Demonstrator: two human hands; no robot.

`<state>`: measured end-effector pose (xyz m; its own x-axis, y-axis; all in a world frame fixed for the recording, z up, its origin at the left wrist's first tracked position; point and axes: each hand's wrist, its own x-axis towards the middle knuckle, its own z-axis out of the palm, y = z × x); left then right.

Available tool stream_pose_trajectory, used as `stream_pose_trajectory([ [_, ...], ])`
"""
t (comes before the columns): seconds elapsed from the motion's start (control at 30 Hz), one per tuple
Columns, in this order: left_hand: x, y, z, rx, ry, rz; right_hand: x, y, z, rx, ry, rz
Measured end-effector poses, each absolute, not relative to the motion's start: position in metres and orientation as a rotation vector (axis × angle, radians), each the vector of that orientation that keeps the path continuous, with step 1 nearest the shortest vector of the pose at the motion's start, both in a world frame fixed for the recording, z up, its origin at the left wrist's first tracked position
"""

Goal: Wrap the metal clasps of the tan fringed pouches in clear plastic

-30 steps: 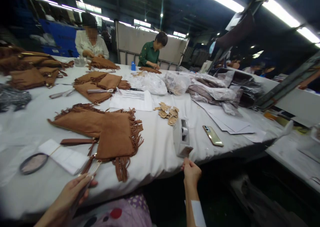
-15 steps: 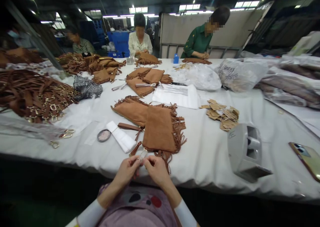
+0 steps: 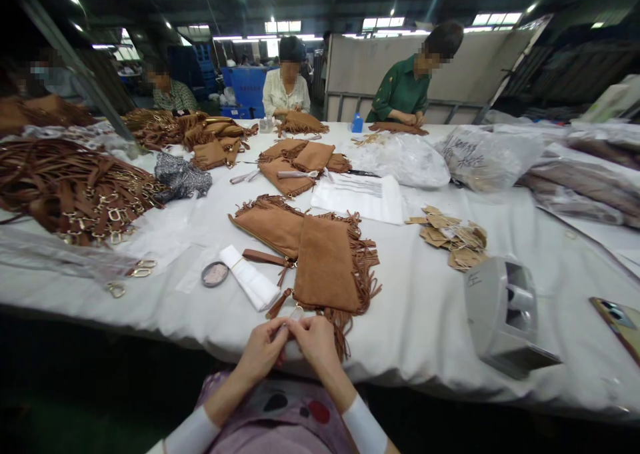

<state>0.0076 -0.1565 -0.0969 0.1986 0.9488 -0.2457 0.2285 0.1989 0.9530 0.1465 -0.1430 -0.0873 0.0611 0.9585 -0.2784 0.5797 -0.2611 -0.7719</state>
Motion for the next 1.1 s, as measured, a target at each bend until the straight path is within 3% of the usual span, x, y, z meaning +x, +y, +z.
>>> stream_pose_trajectory([
  [0.27, 0.01, -0.155, -0.098, 1.153, 1.224, 0.751, 0.144, -0.146, -0.092, -1.683, -1.241, 1.38],
  [0.43, 0.007, -0.165, -0.092, 1.35, 1.516, 0.865, 0.141, -0.148, -0.094, -1.702, -1.208, 1.289],
  [0.6, 0.003, -0.167, -0.092, 1.596, 1.519, 0.875, 0.139, -0.148, -0.093, -1.686, -1.208, 1.284],
  [0.9, 0.001, -0.15, -0.097, 0.834, 1.313, 0.763, 0.152, -0.153, -0.091, -1.434, -1.206, 1.533],
  [1.1, 0.003, -0.15, -0.096, 0.703, 1.151, 0.776, 0.15, -0.152, -0.095, -1.425, -1.167, 1.542],
])
